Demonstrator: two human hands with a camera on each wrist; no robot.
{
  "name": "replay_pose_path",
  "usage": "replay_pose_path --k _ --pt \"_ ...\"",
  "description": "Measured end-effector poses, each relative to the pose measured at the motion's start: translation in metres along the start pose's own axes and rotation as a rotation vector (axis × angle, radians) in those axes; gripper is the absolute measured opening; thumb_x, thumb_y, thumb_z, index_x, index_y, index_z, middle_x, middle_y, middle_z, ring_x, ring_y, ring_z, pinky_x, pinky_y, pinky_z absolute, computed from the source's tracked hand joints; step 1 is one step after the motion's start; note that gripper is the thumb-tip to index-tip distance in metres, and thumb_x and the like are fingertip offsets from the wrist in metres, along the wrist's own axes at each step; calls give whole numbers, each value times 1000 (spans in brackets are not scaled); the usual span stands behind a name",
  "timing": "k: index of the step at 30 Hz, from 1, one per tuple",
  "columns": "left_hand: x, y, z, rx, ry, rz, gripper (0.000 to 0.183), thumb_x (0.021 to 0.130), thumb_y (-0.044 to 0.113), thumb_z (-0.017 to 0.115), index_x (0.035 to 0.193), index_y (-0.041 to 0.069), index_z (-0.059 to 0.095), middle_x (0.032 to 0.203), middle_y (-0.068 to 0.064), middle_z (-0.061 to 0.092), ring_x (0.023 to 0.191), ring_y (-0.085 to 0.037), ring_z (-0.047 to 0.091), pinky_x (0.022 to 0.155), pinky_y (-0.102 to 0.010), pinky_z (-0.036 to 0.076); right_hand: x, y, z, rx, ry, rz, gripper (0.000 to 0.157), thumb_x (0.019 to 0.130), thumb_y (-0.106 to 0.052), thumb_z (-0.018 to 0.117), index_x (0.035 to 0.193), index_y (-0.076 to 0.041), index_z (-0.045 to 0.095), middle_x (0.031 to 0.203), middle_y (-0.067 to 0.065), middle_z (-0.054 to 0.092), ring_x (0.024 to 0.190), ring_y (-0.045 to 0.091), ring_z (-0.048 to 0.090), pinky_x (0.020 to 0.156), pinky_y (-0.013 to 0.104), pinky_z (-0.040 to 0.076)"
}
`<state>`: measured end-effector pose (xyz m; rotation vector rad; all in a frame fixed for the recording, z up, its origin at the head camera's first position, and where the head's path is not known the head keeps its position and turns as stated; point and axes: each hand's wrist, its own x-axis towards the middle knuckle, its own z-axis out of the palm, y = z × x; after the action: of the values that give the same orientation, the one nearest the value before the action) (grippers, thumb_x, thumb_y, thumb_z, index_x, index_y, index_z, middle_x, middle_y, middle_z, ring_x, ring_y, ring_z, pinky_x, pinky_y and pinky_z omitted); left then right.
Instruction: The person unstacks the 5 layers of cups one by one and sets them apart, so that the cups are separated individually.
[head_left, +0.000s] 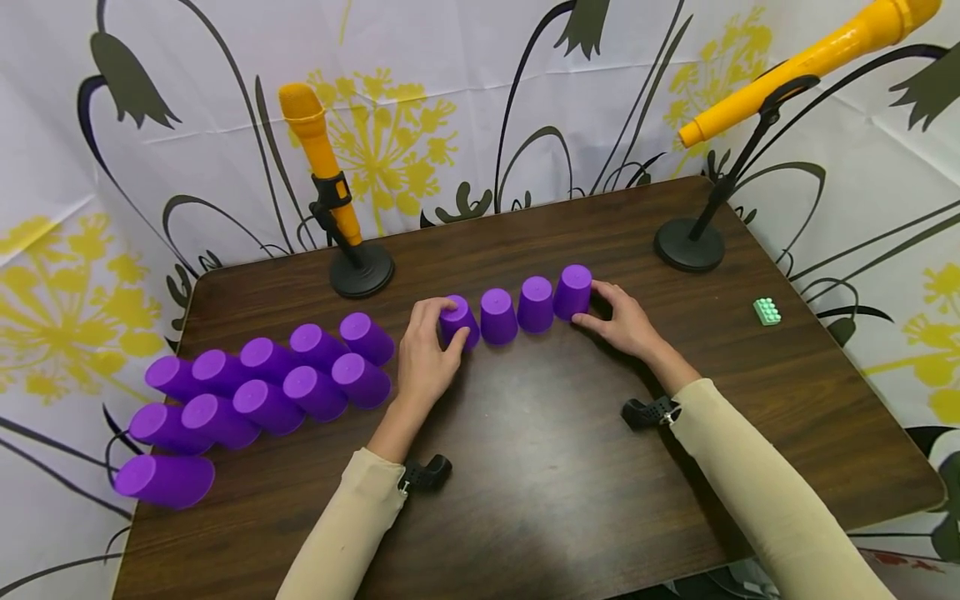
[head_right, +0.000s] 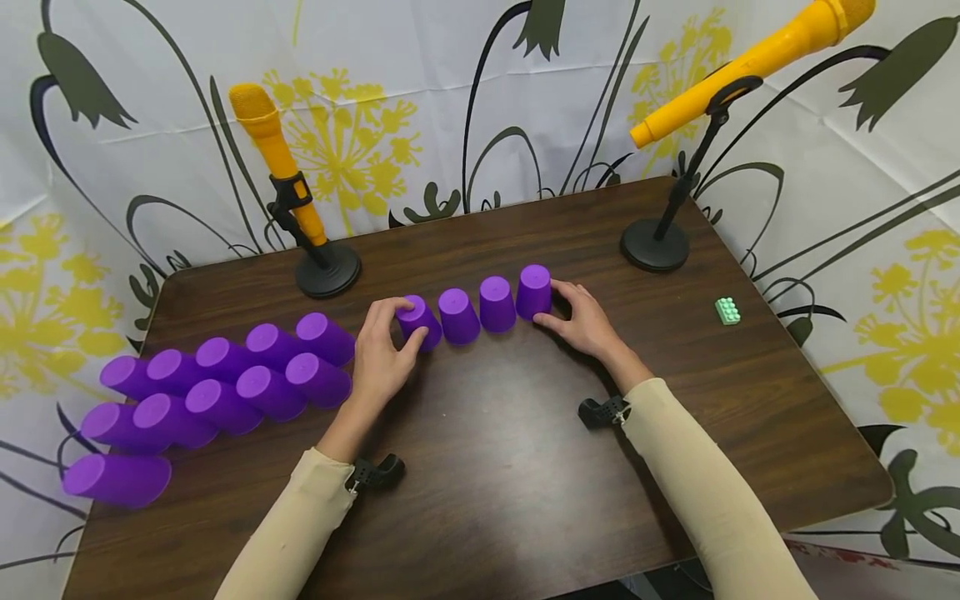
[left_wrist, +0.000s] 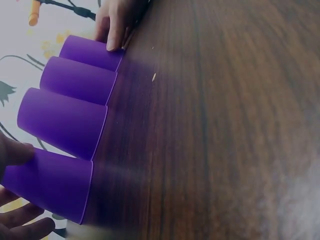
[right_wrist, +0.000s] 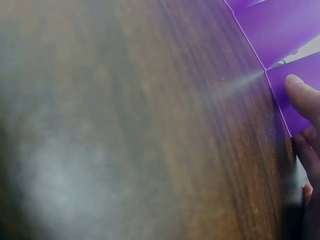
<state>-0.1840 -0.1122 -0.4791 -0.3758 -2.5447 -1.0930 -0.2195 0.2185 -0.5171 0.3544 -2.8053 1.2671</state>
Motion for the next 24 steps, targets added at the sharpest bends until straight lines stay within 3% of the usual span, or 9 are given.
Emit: replay_pose_path --k 6,10,15,18,22,24 --pt "-4 1 -5 -5 44 3 34 84 13 78 113 14 59 120 -6 58 99 -25 61 81 -42 51 -1 1 1 -1 7 -4 64 87 -27 76 141 -3 49 139 19 52 132 36 43 108 54 32" --pt "-18 12 -23 -53 86 14 34 83 13 79 111 14 61 118 -4 59 102 -22 60 78 -42 54 -1 2 2 3 11 -7 64 87 -27 76 140 -3 50 138 20 52 131 36 44 108 54 32" --pt "-49 31 -64 -98 136 29 34 81 11 80 111 12 63 119 -1 60 107 -17 59 79 -36 56 -2 3 2 7 12 -9 63 87 -28 76 140 -3 50 138 19 53 131 36 44 107 55 32" --pt "-70 38 -93 -115 228 37 36 76 2 82 108 4 64 118 -5 62 106 -17 58 78 -27 56 -3 2 1 7 18 -15 63 87 -27 76 139 -2 51 137 20 53 130 37 45 107 55 33" --pt "-98 35 -130 -106 369 1 39 67 -12 81 102 -8 65 112 -17 63 103 -16 59 74 -14 52 -3 1 1 13 21 -24 63 86 -26 77 139 -3 51 136 19 54 129 37 45 107 55 33" --pt "-113 28 -146 -60 419 -60 40 66 -13 81 102 -9 65 109 -16 64 99 -12 59 71 -11 50 -2 2 1 15 16 -24 63 86 -27 77 139 -4 51 137 19 54 130 36 45 107 55 33"
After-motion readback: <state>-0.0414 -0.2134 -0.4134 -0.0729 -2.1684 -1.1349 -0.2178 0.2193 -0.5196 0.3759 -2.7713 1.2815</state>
